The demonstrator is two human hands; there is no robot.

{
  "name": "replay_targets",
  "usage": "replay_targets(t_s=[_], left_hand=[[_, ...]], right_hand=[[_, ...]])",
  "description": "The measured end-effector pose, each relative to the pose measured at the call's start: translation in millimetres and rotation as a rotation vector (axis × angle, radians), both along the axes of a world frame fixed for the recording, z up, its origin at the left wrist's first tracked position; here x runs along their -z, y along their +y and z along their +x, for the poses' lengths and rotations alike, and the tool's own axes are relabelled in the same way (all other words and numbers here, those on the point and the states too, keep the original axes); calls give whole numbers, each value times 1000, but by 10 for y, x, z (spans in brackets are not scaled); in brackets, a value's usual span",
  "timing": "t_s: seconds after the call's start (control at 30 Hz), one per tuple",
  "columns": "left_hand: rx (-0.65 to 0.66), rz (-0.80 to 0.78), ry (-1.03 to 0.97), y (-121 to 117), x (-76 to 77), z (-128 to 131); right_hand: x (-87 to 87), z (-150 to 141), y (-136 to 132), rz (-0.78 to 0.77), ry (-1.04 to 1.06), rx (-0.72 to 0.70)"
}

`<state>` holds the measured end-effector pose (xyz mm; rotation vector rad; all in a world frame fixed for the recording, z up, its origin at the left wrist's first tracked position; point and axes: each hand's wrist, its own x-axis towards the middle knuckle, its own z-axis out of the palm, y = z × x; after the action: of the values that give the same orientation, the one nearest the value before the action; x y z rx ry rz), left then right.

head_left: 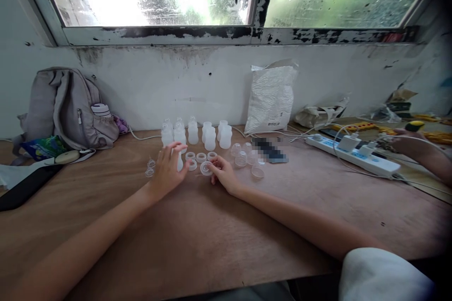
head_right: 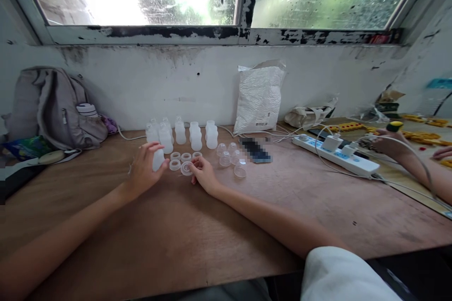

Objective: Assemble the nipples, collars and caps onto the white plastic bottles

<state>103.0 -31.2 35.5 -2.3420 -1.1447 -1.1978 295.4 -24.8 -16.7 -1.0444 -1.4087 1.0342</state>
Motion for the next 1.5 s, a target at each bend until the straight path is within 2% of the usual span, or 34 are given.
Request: replay_targets(t_s=[0.13,0.27,0.4,0.57,0.67,0.73,0.87,1.03,1.23,1.4,1.5], left_hand=[[-101,-49,2,201,-115,-195],[-72,-218,14,337,-76,-327],[-32,-401,-116,361,-3,-330],[70,-479,-324,260,112,-213],[177,-523,-471,108,182,-72],[254,-609,-506,-14,211,25],[402,-716,-593,-192,255,141],[464,-843,-711,-205,342,175],[568,-929,-752,-165,405,221],[679,-915,-751,-133,442,224],[702,-931,-714,-127,441,216]], right_hand=[[7,-13,16,-106,95,-31],[6,-15,-3,-70,38,-42],[18,-2,-9,11,-69,9],[14,-3,-20,8,-16,56],[-14,-14,-43,14,70,59],[-62,-26,-68,17,135,54],[-259,-62,-154,8,250,4],[-518,-106,-302,25,210,-89],[-545,-122,-437,258,-94,-198],[-551,-93,-469,554,-368,-189],[-603,-62,-464,664,-506,-181]])
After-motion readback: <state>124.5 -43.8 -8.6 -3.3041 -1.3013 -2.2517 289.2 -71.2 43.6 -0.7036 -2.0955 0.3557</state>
